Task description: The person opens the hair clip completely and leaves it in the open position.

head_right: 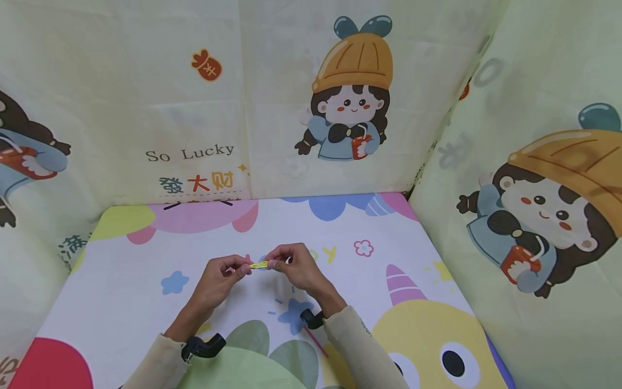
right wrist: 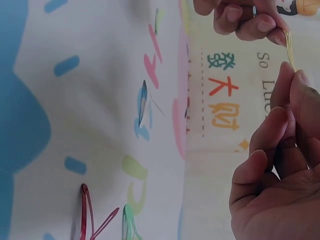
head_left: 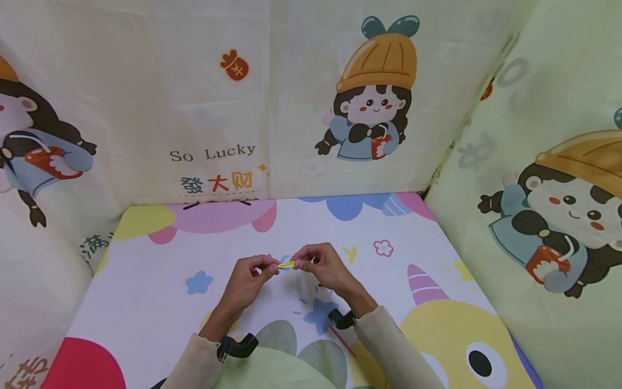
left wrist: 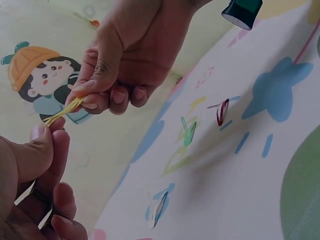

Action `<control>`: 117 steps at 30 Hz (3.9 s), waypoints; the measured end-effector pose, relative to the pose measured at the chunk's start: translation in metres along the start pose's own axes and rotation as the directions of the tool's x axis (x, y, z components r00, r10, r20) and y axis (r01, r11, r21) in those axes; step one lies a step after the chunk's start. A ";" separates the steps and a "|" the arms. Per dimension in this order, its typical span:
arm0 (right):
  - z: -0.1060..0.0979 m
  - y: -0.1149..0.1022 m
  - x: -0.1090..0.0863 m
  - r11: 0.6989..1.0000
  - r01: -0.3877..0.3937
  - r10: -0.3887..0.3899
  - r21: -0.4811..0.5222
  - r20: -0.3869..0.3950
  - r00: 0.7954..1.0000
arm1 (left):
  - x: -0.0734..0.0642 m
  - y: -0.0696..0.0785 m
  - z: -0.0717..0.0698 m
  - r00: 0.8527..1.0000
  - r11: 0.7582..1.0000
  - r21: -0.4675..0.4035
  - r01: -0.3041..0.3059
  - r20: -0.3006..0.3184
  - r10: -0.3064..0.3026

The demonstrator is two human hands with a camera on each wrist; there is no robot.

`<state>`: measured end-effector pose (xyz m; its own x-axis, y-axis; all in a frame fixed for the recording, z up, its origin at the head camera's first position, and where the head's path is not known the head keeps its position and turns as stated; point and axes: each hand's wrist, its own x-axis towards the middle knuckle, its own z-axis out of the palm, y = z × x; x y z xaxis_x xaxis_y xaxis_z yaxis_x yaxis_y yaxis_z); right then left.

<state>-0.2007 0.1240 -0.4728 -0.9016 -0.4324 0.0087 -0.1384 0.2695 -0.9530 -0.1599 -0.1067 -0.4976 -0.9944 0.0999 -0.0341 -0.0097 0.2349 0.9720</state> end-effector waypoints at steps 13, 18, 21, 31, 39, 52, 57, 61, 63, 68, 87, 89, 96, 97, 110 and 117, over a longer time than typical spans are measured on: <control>0.001 0.004 0.000 1.000 -0.005 0.005 0.016 -0.019 1.000 | -0.001 -0.003 0.003 0.996 0.998 0.033 -0.058 -0.058 0.060; 0.001 0.005 0.000 1.000 -0.026 0.026 0.015 -0.032 0.999 | -0.001 -0.003 0.004 0.981 0.984 0.111 -0.137 -0.119 0.150; 0.001 0.006 0.000 0.999 -0.039 0.040 0.021 -0.034 0.999 | -0.001 -0.004 0.005 0.969 0.973 0.156 -0.170 -0.151 0.194; 0.001 0.008 0.001 0.998 -0.035 0.036 0.050 -0.012 0.999 | -0.002 -0.003 0.010 0.913 0.896 0.344 -0.281 -0.191 0.360; 0.002 0.010 0.001 0.998 0.000 -0.002 -0.068 -0.033 0.999 | -0.002 -0.005 0.012 0.908 0.876 0.401 -0.269 -0.198 0.370; 0.009 0.014 0.000 0.962 0.014 -0.027 -0.272 -0.045 0.999 | 0.000 -0.018 0.013 0.928 0.864 0.451 -0.224 -0.173 0.330; 0.013 0.017 0.002 0.920 -0.009 -0.022 -0.392 -0.074 0.997 | 0.001 -0.022 0.015 0.929 0.845 0.488 -0.217 -0.163 0.333; 0.015 0.020 0.003 0.891 -0.014 -0.025 -0.454 -0.079 0.997 | 0.002 -0.023 0.017 0.933 0.822 0.532 -0.201 -0.152 0.326; 0.017 0.022 0.004 0.876 -0.004 -0.039 -0.483 -0.078 0.996 | 0.002 -0.024 0.018 0.936 0.810 0.552 -0.196 -0.142 0.323; 0.022 0.025 0.003 0.819 0.016 -0.067 -0.574 -0.068 0.995 | 0.003 -0.026 0.021 0.936 0.777 0.597 -0.200 -0.118 0.331; 0.033 0.029 0.005 0.674 0.053 -0.100 -0.737 -0.020 0.995 | 0.008 -0.037 0.028 0.968 0.739 0.663 -0.118 -0.089 0.235; 0.034 0.030 0.005 0.660 0.056 -0.100 -0.749 -0.015 0.995 | 0.008 -0.038 0.029 0.970 0.737 0.667 -0.114 -0.086 0.227; 0.036 0.034 0.005 0.647 0.043 -0.083 -0.761 -0.015 0.996 | 0.008 -0.039 0.031 0.978 0.731 0.677 -0.084 -0.085 0.192; 0.037 0.034 0.005 0.647 0.042 -0.083 -0.761 -0.016 0.996 | 0.008 -0.039 0.031 0.978 0.729 0.679 -0.082 -0.086 0.190; 0.038 0.034 0.005 0.647 0.025 -0.072 -0.762 -0.028 0.997 | 0.007 -0.039 0.031 0.973 0.729 0.677 -0.103 -0.083 0.215; 0.038 0.035 0.007 0.638 0.004 -0.048 -0.770 -0.034 0.998 | 0.006 -0.039 0.030 0.975 0.732 0.675 -0.094 -0.086 0.204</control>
<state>-0.1965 0.0975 -0.5176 -0.9076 -0.4149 0.0645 -0.4073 0.8326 -0.3753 -0.1625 -0.0863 -0.5428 -0.9808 0.0624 0.1849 0.1570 0.8154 0.5572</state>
